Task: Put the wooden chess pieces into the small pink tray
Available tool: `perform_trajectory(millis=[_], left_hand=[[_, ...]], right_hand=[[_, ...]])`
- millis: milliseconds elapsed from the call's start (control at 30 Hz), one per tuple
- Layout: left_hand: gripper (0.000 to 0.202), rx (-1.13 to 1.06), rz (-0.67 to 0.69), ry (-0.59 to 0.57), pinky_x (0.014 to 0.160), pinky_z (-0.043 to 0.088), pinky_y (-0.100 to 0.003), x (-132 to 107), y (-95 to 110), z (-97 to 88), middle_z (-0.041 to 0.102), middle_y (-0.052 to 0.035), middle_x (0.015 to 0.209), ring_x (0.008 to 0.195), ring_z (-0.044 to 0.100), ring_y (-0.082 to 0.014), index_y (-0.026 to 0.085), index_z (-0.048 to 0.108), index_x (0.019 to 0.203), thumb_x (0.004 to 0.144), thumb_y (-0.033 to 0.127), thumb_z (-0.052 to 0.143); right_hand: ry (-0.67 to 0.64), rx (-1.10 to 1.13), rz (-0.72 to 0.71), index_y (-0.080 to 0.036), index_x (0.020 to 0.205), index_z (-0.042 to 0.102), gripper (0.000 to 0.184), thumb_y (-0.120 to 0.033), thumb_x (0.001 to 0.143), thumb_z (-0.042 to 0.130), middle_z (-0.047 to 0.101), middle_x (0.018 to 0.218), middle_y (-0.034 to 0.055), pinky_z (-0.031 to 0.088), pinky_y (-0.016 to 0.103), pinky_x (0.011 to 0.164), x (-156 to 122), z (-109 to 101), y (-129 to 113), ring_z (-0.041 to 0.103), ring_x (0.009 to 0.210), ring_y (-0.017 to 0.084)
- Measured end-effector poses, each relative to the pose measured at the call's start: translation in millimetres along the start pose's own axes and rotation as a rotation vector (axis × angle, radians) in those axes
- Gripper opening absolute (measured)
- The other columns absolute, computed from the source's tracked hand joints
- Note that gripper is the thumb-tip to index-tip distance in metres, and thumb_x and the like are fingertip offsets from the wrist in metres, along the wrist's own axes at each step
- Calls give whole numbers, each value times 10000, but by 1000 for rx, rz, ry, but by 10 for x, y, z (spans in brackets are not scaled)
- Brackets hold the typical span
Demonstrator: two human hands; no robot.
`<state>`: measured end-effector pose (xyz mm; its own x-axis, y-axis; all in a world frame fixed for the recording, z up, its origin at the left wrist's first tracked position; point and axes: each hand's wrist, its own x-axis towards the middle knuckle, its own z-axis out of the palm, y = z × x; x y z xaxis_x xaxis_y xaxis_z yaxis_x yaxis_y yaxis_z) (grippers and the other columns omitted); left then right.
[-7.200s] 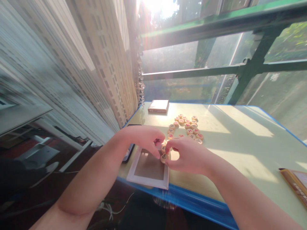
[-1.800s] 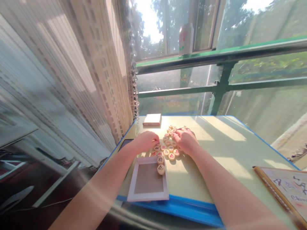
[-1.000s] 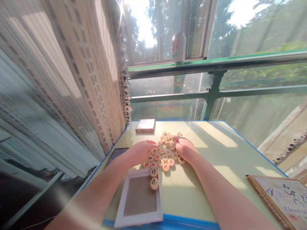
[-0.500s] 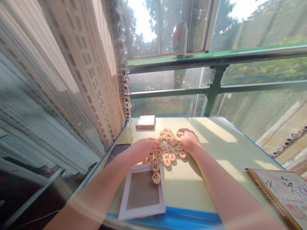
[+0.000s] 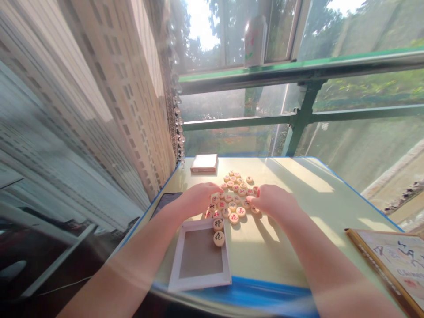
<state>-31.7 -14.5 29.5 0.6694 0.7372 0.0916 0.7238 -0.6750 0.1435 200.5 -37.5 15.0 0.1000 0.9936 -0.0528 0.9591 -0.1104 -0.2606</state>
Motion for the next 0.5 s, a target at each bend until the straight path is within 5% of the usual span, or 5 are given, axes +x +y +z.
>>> perform_trajectory(millis=[100,200,267,500], left_hand=[[498,25,-32,-2,857,488,-280,-10,23,-35,652,-45,1118,977,612,-190,196,632,1093,673,1,449],[477,44,-20,-11,844,492,-278,-12,33,-33,659,-39,1094,963,616,-186,207,635,1089,694,14,452],[447,49,-2,-3,836,492,-266,-13,39,-26,669,-33,1059,943,620,-177,218,641,1075,715,27,458],[361,30,-16,12,805,488,-260,-24,73,-30,687,-34,961,899,628,-178,226,663,1015,727,66,514]], right_hand=[[-7,2,-50,-201,687,655,313,-498,705,558,653,669,60,332,262,488,-53,-28,-57,574,602,189],[-32,22,-146,-246,810,692,180,-292,699,559,656,729,29,339,234,499,-85,-59,-98,577,638,164],[-70,54,-170,-273,861,703,271,-189,681,519,647,719,10,346,218,502,-91,-70,-104,569,614,139],[-56,101,-199,-274,899,718,287,-316,685,532,669,729,12,368,237,509,-72,-18,-58,576,606,151]])
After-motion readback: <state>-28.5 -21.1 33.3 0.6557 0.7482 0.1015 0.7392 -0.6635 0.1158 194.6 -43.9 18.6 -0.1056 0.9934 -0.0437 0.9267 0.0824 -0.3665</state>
